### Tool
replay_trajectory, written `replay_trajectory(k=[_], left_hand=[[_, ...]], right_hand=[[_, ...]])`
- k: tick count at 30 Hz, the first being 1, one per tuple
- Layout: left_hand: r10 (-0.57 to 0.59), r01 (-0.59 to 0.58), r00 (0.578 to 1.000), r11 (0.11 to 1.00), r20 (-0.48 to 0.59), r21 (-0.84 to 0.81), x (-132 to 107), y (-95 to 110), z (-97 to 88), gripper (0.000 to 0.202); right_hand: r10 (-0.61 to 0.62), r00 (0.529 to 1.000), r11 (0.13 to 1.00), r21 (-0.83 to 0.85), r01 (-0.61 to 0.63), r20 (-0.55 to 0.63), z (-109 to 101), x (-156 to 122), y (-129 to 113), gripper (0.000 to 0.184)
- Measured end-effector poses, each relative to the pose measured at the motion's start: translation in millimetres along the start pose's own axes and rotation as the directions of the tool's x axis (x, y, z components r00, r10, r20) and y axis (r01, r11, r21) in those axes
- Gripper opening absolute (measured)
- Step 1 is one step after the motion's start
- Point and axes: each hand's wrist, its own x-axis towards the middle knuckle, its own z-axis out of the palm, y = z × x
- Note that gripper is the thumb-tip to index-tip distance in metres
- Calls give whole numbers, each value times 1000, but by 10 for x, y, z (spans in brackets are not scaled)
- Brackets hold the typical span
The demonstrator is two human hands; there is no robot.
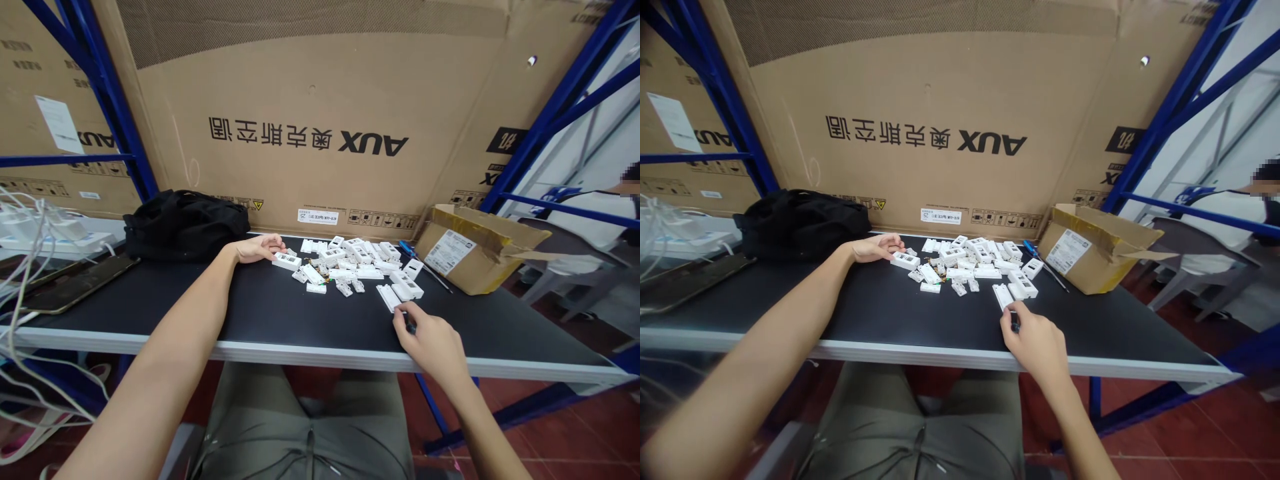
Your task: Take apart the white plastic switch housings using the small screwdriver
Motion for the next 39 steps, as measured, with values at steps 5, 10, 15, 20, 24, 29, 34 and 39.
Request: replay_trajectory(k=[5,10,15,20,24,29,34,39], left_hand=[[25,-25,1000,1000,6,1,-35,-15,-21,43],[44,-45,999,998,-22,-38,-45,-40,-62,49],[18,-20,998,999,-60,-36,-40,-26,-78,44],[-104,107,991,994,-78,33,57,80,-142,36],[-213,220,975,966,-62,133,142,182,-174,34],[-224,236,972,932,-72,277,63,242,-52,43],[-232,239,970,865,-69,442,-73,240,117,51],[-278,256,960,790,-47,557,-58,276,161,42]], right_hand=[[19,1000,999,-27,-19,10,0,10,7,32],[14,1000,998,-56,-12,26,-21,11,-7,35],[11,1000,998,-62,-9,25,-29,11,-20,36],[0,1000,996,-89,3,30,-8,-5,5,34],[-26,999,997,-74,27,23,52,-6,48,37],[-82,997,996,-35,82,1,135,-1,132,39],[-169,986,978,122,168,4,51,195,183,43],[-285,933,953,-41,301,218,-238,914,62,25]])
